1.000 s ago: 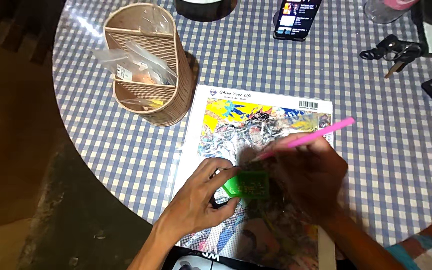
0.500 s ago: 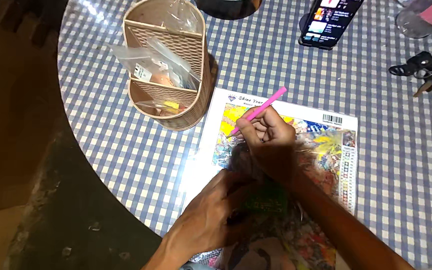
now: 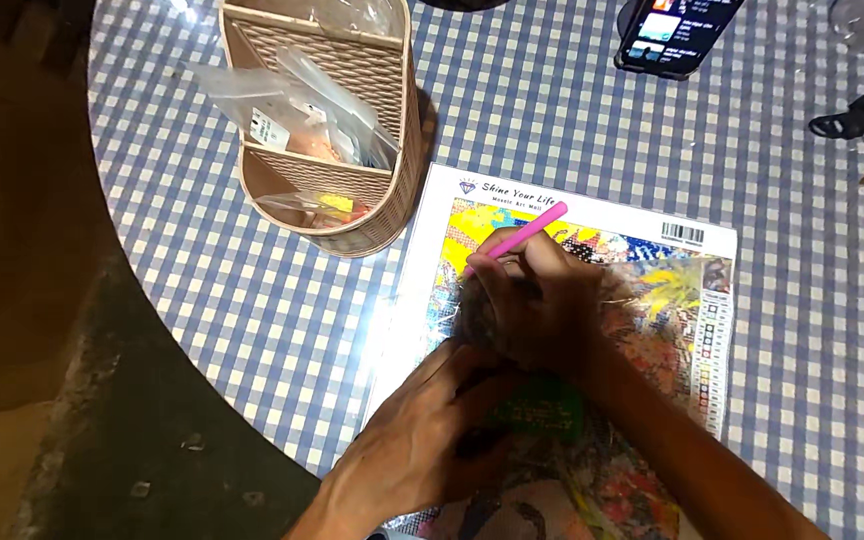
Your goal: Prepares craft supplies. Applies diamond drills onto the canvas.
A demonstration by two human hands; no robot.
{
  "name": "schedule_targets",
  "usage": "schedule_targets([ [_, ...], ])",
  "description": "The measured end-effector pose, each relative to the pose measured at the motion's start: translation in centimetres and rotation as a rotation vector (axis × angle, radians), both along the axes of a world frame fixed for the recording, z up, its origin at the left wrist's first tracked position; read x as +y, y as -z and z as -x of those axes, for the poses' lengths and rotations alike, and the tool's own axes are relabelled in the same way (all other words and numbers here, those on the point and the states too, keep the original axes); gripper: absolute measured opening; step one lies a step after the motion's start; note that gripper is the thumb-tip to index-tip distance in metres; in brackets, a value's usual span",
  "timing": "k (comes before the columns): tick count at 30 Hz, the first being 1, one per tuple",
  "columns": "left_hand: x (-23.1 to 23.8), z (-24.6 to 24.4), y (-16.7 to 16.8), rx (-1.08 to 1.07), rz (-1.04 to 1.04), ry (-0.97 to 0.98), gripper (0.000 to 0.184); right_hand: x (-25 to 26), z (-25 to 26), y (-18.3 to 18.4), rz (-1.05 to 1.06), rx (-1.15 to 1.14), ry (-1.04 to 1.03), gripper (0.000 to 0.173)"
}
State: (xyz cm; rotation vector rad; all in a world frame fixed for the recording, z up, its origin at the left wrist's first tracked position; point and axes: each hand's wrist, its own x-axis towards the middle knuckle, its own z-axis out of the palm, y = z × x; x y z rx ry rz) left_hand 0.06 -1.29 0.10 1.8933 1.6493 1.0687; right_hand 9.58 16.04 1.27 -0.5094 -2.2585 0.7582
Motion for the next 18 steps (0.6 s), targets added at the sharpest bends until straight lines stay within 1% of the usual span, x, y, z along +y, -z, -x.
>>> schedule_targets([
  [9,0.04,0.05,0.02,-0.001,-0.002,0.009,0.044,-0.1,0.02,-0.11,-0.069,-0.017,0.009,0.022],
  [18,0.0,0.06,0.1,0.002,-0.007,0.011,0.045,-0.16,-0.08,-0.01,-0.073,-0.023,0.005,0.023],
])
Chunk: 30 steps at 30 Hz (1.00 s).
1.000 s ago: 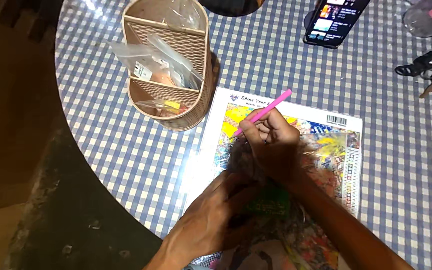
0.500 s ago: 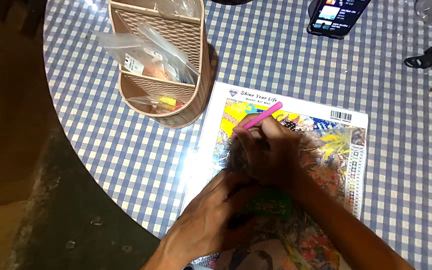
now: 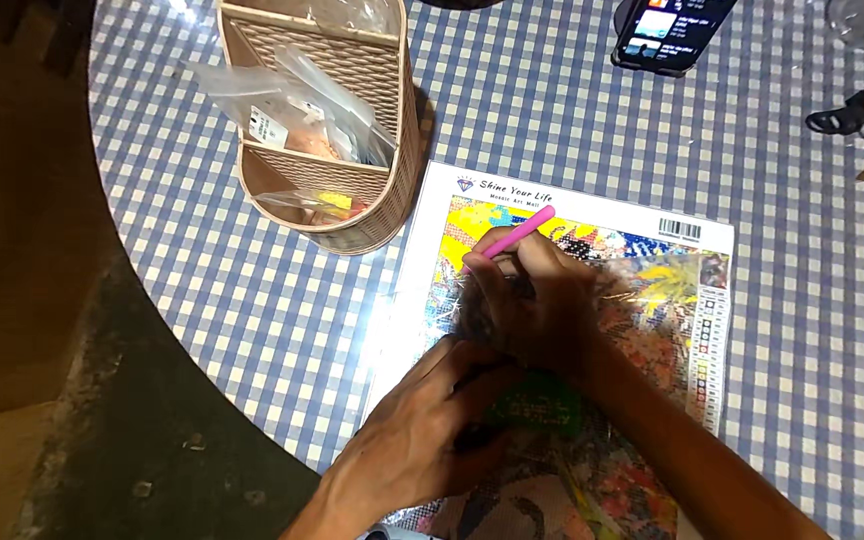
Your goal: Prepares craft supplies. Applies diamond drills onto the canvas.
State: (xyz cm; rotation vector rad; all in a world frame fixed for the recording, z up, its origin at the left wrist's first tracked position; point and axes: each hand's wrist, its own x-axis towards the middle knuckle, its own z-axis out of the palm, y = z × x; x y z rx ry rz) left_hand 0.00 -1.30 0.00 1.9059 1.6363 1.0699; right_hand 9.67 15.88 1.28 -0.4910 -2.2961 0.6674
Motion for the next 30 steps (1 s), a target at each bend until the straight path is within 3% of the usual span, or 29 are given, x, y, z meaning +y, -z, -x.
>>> schedule_targets([
  [30,-0.01,-0.02,-0.11,0.012,0.008,-0.008,0.044,-0.2,0.11,0.12,-0.117,0.008,-0.029,0.022],
])
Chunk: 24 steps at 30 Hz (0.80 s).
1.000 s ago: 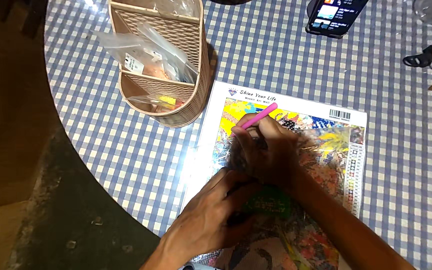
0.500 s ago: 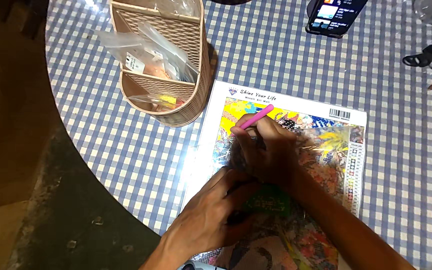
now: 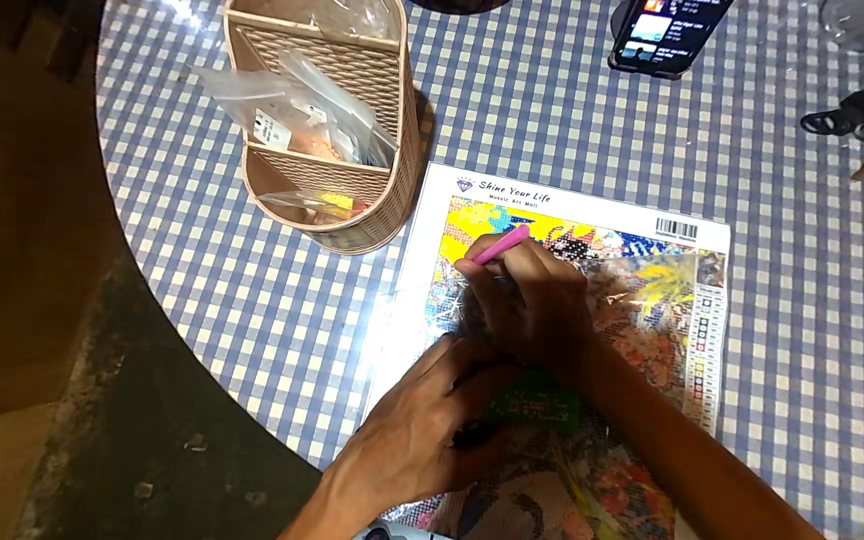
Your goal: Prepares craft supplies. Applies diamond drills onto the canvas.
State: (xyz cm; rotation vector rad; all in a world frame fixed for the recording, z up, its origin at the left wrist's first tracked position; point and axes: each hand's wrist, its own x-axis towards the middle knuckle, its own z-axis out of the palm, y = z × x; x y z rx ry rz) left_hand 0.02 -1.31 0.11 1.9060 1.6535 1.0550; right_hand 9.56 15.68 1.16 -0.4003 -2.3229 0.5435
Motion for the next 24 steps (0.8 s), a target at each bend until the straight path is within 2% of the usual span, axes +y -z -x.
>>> schedule_targets([
  [2,0.0,0.0,0.0,-0.001,0.002,0.001,0.045,0.1,0.0,-0.1,0.092,0.002,0.024,0.022],
  [7,0.0,0.0,0.0,-0.005,-0.005,0.001,0.045,0.6,0.3,-0.3,0.405,0.211,0.036,0.011],
  [10,0.0,0.0,0.1,-0.007,-0.015,-0.001,0.045,0.6,0.3,-0.6,0.548,0.265,0.048,0.011],
  [19,0.0,0.0,0.1,-0.011,-0.015,-0.004,0.046,1.1,-0.3,-2.5,0.786,0.38,-0.007,0.007],
  [24,0.1,0.1,0.1,-0.025,-0.018,0.014,0.046,1.2,-1.4,-4.7,0.765,0.437,-0.019,0.006],
])
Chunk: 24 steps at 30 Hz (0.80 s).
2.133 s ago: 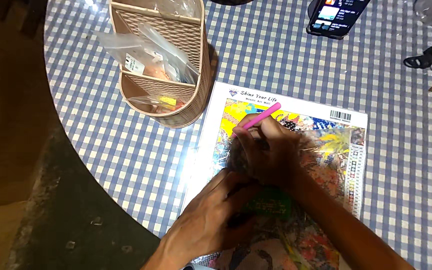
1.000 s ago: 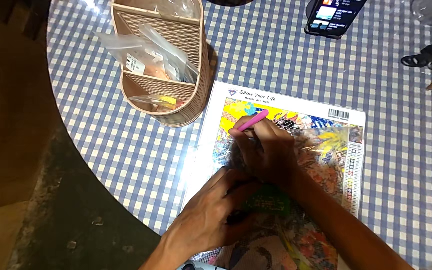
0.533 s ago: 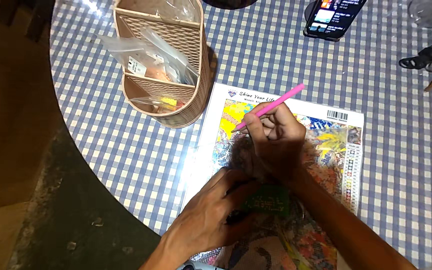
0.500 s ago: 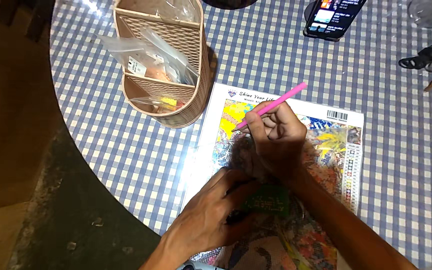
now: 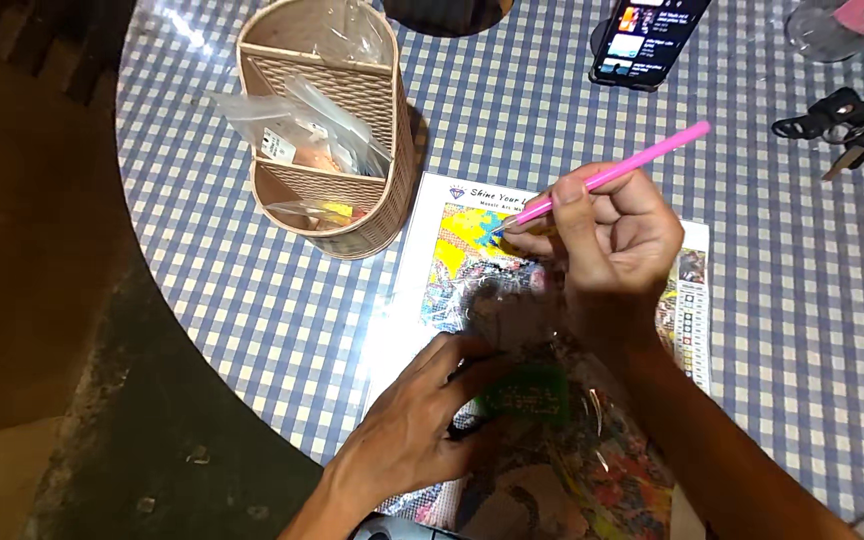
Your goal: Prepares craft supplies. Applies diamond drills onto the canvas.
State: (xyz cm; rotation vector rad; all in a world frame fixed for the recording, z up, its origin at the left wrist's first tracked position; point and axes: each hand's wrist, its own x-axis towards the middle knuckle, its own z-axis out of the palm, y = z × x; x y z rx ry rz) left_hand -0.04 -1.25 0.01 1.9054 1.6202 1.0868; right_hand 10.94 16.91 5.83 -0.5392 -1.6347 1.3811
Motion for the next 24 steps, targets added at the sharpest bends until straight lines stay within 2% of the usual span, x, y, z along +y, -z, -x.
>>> schedule_targets([
  [5,0.0,0.0,0.0,-0.007,0.002,0.001,0.046,-0.9,-2.4,-0.8,-0.043,-0.051,0.09,0.006],
  [10,0.1,0.1,-0.1,-0.017,-0.003,0.006,0.046,-2.5,-7.0,1.9,-0.219,-0.141,0.123,0.007],
  [14,0.1,0.0,-0.1,-0.013,0.012,-0.014,0.044,-4.6,-9.8,3.5,-0.233,-0.229,0.122,0.011],
  [24,-0.1,0.1,0.0,0.006,0.058,-0.033,0.049,-6.2,-11.3,4.9,-0.309,-0.259,0.072,0.015],
])
